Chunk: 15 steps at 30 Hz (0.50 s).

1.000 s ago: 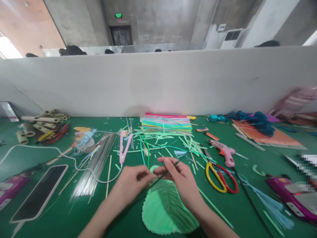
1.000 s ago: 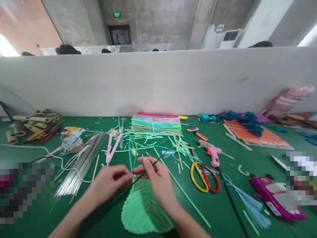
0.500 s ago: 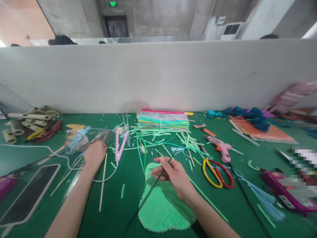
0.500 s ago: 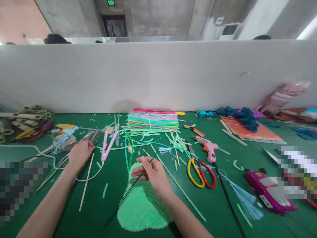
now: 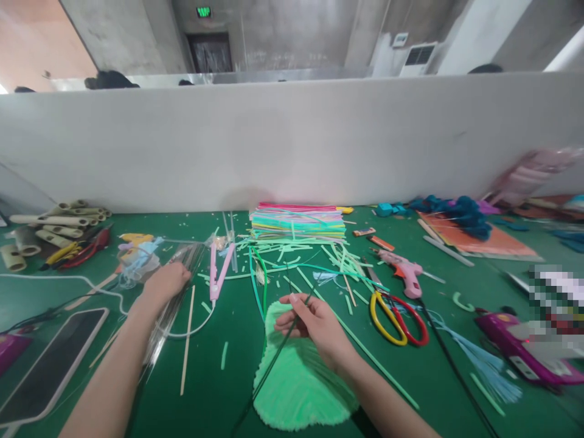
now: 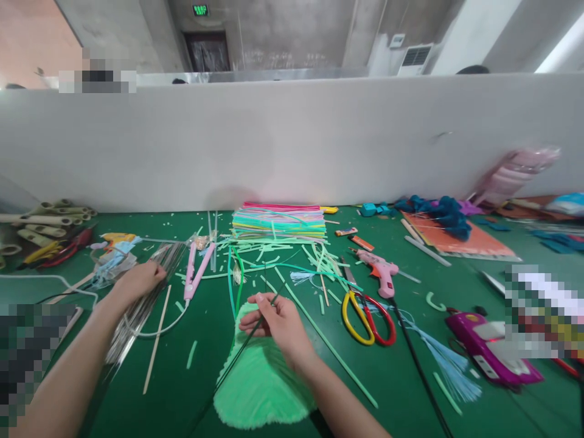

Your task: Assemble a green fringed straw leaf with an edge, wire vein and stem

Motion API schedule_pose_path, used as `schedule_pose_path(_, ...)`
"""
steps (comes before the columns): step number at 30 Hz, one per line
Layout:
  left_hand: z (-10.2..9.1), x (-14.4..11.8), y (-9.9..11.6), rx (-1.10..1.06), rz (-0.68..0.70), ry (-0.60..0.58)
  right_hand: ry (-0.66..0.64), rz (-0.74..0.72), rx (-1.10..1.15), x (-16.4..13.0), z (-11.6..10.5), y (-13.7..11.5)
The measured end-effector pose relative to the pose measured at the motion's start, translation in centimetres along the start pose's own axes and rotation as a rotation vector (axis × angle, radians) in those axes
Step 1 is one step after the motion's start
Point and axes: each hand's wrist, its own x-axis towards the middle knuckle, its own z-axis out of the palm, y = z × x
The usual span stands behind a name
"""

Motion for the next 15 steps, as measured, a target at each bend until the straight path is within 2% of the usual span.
schedule_pose_path(5,-0.6,-0.1,-1.4,0.018,0.012,-0.005,-0.015,-0.005,0.013,0.0,0.1,0.2)
schedule_pose_path(15,1.0,-0.1,0.8,0.011,0.003,-0.097,-0.019,0.023,-0.016,0.1,-0.3,0.7)
